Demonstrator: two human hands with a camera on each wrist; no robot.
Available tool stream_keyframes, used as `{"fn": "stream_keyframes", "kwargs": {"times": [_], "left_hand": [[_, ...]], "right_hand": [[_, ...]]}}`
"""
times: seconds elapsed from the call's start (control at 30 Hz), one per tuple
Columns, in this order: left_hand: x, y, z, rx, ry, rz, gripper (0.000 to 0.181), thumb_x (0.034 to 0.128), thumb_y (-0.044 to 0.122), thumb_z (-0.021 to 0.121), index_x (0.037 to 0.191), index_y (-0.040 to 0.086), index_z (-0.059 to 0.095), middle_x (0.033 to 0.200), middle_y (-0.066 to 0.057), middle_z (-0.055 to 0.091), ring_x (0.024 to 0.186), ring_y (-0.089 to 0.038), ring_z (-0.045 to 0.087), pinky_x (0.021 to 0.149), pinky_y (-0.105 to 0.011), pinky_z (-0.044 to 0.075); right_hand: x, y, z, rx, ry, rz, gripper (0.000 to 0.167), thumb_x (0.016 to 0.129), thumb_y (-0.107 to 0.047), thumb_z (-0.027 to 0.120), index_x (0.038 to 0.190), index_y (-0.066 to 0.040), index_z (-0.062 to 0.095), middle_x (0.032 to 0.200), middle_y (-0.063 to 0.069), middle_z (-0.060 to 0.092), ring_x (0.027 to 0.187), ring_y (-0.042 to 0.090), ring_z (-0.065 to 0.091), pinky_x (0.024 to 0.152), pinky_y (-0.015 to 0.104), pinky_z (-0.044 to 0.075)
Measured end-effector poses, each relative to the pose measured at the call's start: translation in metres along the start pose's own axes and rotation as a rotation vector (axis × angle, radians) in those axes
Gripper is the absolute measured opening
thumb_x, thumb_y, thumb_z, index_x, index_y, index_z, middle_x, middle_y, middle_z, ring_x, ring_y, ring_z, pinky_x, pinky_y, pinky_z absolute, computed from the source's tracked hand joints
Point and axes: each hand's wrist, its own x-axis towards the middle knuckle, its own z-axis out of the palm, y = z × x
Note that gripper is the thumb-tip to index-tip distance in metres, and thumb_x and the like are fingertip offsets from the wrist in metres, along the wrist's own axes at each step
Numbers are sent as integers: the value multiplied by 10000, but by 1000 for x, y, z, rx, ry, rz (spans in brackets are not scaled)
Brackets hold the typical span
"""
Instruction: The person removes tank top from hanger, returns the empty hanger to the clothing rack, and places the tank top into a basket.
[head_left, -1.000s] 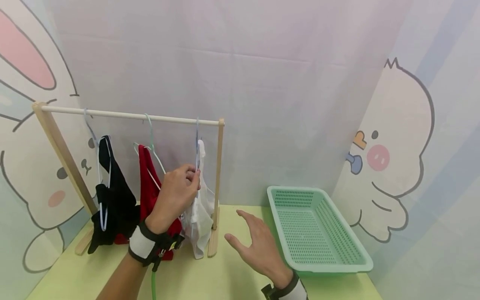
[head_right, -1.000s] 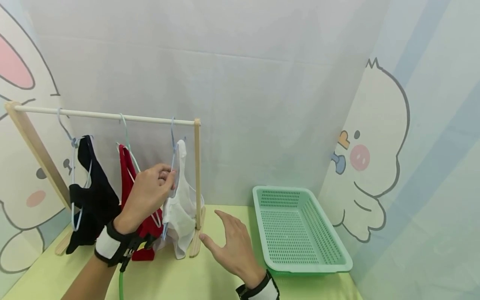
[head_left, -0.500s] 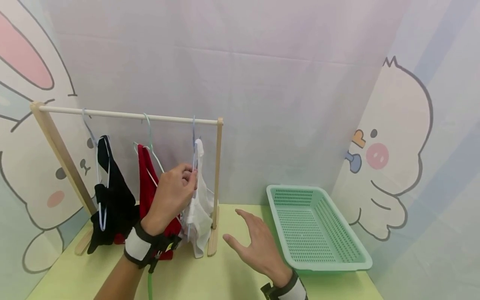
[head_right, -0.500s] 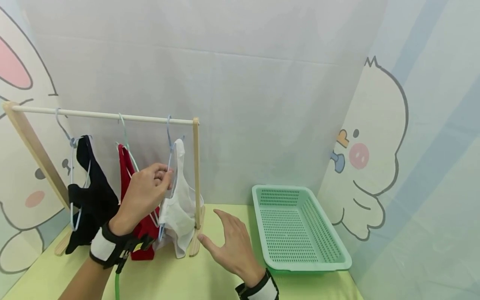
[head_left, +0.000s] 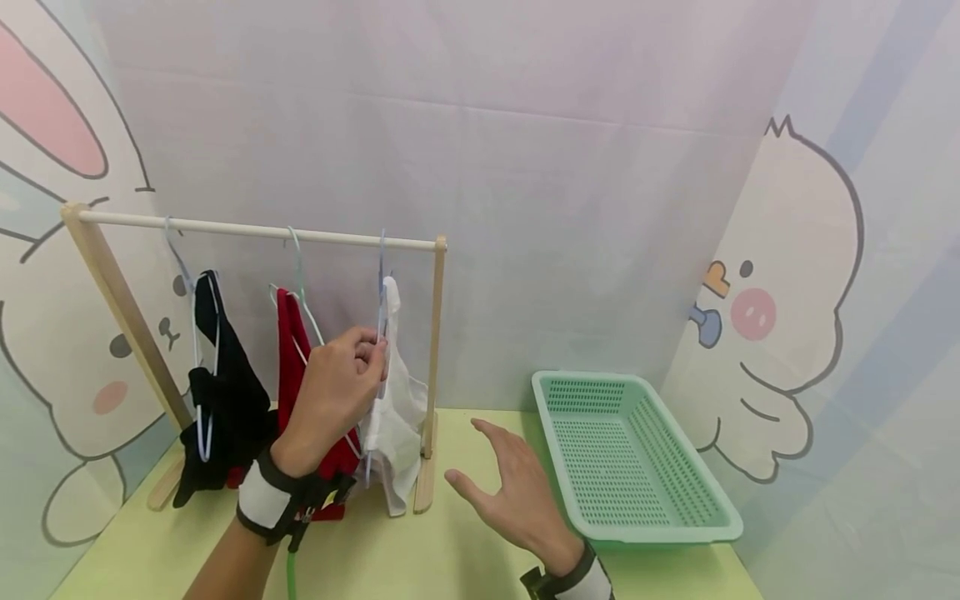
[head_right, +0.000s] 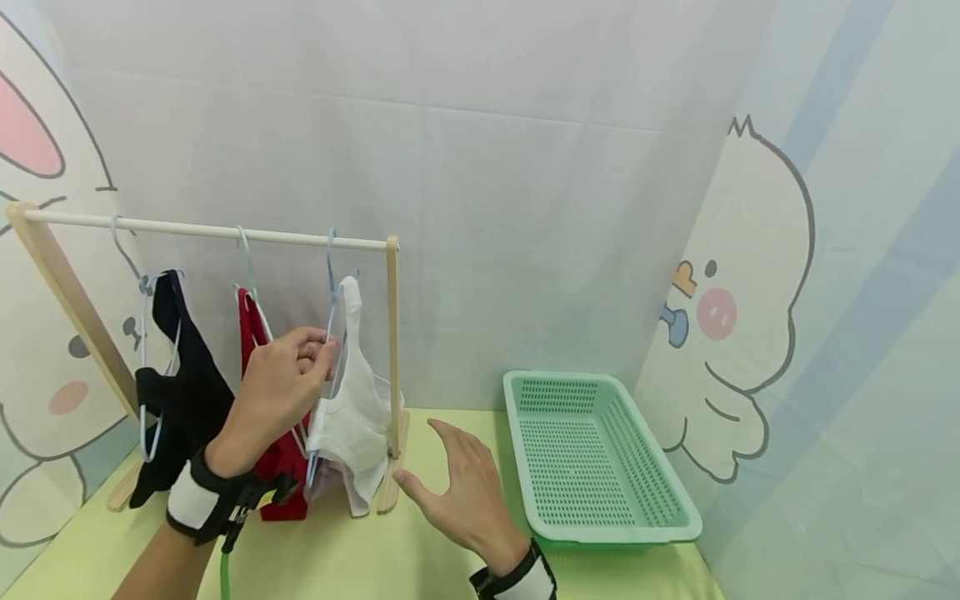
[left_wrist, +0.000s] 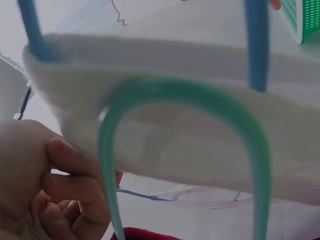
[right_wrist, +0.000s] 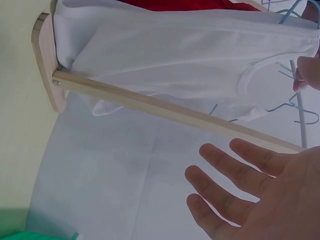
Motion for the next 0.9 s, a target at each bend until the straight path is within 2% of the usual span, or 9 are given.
{"fn": "stream_keyframes", "kwargs": {"times": [0.13,0.33,0.43,0.6,0.67,0.77,0.9], "left_hand": [[0,-1,-2,-4,5,10,221,1069,85,627,1182,-91,697,865,-165,746,702,-243,695,676,-397,636],[0,0,-3,-13,7,25,219,1063,70,632,1203,-86,695,834,-138,732,664,-214,651,571,-255,537],[-1,2,-4,-8,12,30,220,1061,70,637,1204,-85,698,849,-148,741,679,-227,671,601,-289,573],[0,3,-4,-12,17,41,232,1064,84,634,1202,-91,700,890,-176,754,716,-266,718,708,-449,647],[1,3,-3,-15,18,49,235,1066,88,632,1203,-91,700,893,-176,755,727,-272,727,729,-467,649],[1,4,-4,-14,23,54,230,1067,90,634,1201,-84,704,881,-163,754,724,-264,723,711,-411,640],[0,7,-7,-6,34,58,212,1067,92,631,1178,-67,715,862,-139,752,699,-236,690,640,-301,565]], "right_hand": [[0,0,0,-7,0,-1,736,959,-606,709,1539,-179,560,1513,25,619,1434,307,537,1173,598,386],[0,0,1,-13,0,-6,744,962,-607,705,1545,-170,556,1520,29,613,1441,310,531,1179,601,377],[0,0,1,-8,-1,-3,753,964,-606,704,1549,-157,552,1526,34,607,1447,319,524,1183,612,368],[0,1,0,-10,8,-2,753,963,-599,708,1546,-149,554,1523,38,610,1448,321,524,1179,614,371],[0,1,1,-14,10,-6,753,963,-597,709,1545,-146,555,1520,40,613,1446,320,527,1175,612,376],[0,1,1,-15,10,-8,755,964,-600,706,1545,-143,555,1520,39,614,1443,322,529,1171,615,378],[-1,2,2,-13,13,-5,751,961,-591,710,1545,-145,553,1521,40,613,1444,323,527,1172,615,378]]}}
